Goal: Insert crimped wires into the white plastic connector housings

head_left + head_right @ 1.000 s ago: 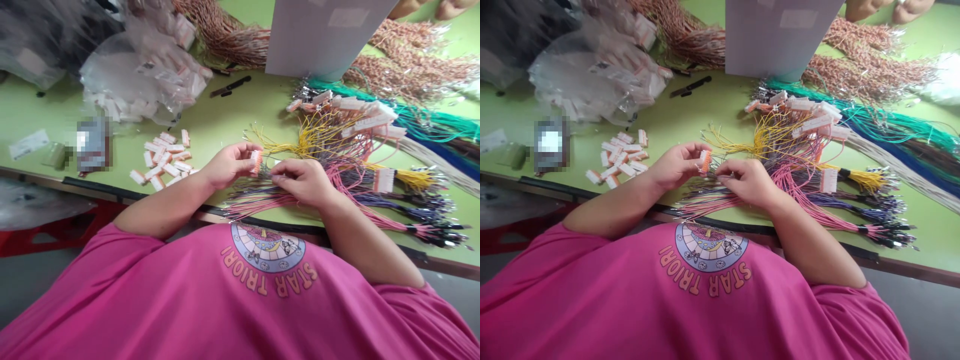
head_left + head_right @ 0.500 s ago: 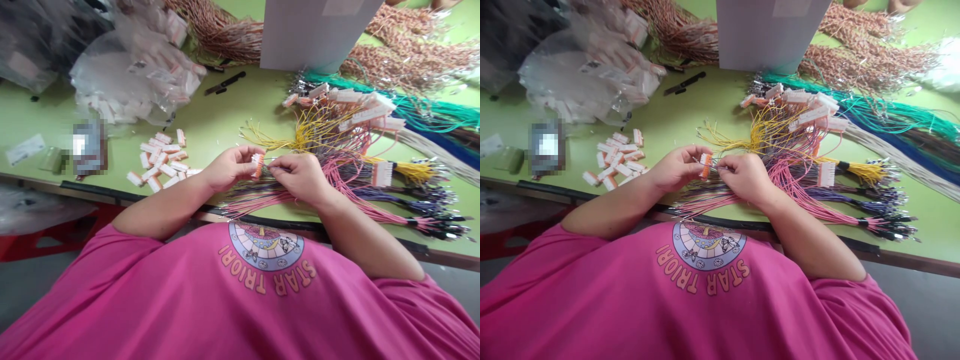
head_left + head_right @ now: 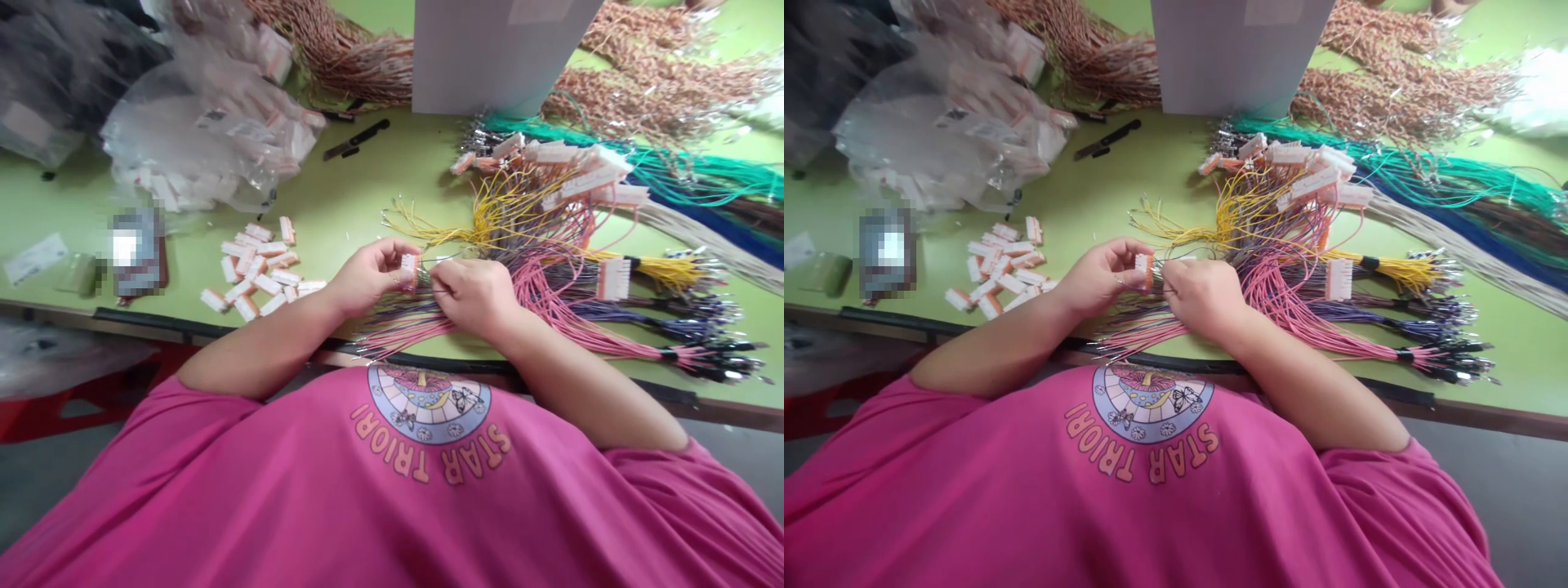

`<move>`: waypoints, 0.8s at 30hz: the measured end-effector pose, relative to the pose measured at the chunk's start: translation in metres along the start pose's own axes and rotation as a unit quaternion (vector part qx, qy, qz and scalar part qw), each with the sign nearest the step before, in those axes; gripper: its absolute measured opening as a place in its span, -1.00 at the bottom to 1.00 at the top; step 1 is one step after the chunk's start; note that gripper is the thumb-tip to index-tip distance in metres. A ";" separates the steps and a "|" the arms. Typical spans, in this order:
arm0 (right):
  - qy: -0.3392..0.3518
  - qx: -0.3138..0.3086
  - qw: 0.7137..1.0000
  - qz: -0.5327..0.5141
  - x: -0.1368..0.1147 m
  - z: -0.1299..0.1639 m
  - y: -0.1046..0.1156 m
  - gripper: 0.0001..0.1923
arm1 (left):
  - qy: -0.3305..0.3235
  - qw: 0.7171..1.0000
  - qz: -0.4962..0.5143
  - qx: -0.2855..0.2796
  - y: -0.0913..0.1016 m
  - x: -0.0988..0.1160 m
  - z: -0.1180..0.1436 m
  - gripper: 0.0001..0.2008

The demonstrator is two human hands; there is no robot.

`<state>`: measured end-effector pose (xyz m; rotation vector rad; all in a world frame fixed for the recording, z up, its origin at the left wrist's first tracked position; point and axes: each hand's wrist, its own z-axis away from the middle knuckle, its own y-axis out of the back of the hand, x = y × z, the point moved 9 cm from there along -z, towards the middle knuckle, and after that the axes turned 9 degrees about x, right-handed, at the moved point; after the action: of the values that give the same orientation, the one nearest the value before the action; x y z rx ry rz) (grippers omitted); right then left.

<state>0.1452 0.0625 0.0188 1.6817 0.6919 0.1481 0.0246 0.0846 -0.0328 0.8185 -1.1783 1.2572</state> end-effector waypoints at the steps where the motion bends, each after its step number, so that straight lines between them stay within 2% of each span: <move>1: -0.003 0.004 1.000 -0.017 0.001 0.000 -0.001 -0.72 | -0.005 1.000 -0.002 0.004 0.000 0.002 0.000 -0.49; 4: -0.009 0.014 0.999 -0.046 0.004 -0.001 -0.003 -0.72 | -0.002 1.000 -0.003 0.009 -0.001 0.003 0.001 -0.49; 8: 0.021 0.030 0.999 -0.027 -0.001 -0.001 0.000 -0.72 | 0.015 1.000 0.012 0.010 -0.002 0.000 0.004 -0.48; 13: 0.036 0.004 0.999 -0.011 -0.007 0.000 -0.005 -0.71 | 0.023 1.000 0.020 0.009 -0.004 -0.004 0.005 -0.45; 18: 0.000 -0.019 1.000 -0.018 -0.003 0.000 -0.013 -0.69 | 0.025 0.999 0.023 0.002 -0.005 -0.008 0.004 -0.44; 24: -0.037 -0.006 0.997 -0.063 0.006 -0.002 -0.008 -0.67 | 0.024 0.999 0.021 0.009 -0.005 -0.005 0.004 -0.48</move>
<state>0.1465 0.0677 0.0097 1.6183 0.7374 0.0012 0.0287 0.0791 -0.0359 0.7758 -1.1516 1.3175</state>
